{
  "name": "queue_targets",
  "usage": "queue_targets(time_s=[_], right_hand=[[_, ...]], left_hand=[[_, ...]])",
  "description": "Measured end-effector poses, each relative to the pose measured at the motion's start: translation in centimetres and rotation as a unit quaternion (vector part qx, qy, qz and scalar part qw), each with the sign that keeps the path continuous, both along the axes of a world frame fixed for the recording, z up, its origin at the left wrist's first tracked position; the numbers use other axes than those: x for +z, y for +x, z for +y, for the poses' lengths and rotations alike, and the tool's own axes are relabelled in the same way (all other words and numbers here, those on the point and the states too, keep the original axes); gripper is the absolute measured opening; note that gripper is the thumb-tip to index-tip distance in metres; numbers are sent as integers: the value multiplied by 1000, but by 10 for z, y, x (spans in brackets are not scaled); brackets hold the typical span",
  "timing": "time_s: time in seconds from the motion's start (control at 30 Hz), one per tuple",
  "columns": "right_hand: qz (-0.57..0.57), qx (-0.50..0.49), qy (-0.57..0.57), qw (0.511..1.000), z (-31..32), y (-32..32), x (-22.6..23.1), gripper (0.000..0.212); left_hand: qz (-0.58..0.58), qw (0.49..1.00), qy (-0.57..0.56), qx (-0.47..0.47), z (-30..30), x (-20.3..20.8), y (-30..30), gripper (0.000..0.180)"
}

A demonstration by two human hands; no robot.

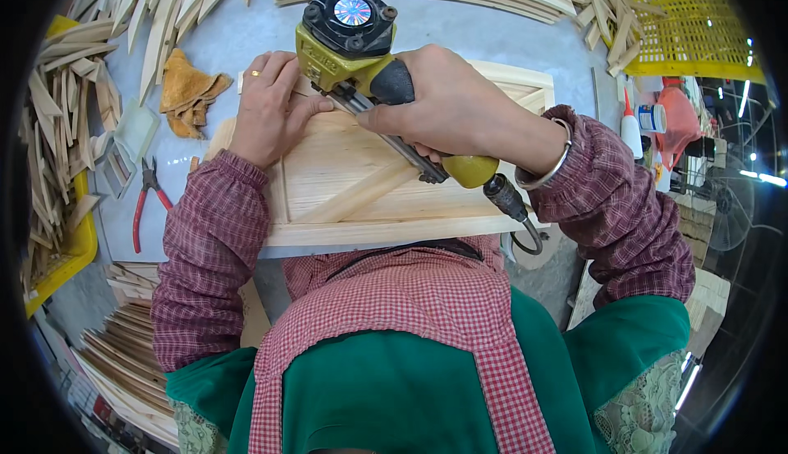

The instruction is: Assembling small decorative wooden panels by gluing and stapling cross-pieces onto a wooden frame.

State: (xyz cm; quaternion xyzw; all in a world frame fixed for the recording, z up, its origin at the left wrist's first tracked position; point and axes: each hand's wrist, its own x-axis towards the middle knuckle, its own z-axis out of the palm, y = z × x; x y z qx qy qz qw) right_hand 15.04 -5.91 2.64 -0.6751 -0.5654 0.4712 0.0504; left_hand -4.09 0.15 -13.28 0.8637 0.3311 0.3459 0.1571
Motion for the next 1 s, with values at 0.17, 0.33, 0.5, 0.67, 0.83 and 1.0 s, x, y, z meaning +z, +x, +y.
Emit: queue_targets(time_s=[0.17,0.33,0.5,0.67,0.83,1.0], right_hand=[[4,7,20,1000,-2,4,-5,26],[45,-70,12,996,-26,33,14,24],[-68,-151,113,980,-82,111,6,23],[-111,-267,133,948,-141,157,-12,24],[-76,-354,148,920,-176,186,-25,25],[-42,-409,164,897,-202,204,-33,26]], left_hand=[[-10,1000,6,-4,2,0,4,51],[14,1000,14,3,5,-7,-2,51],[88,996,14,23,-2,-8,4,52],[131,986,68,-76,-55,14,50,52],[194,973,31,-117,-82,4,71,50],[256,955,68,-132,-90,25,50,43]])
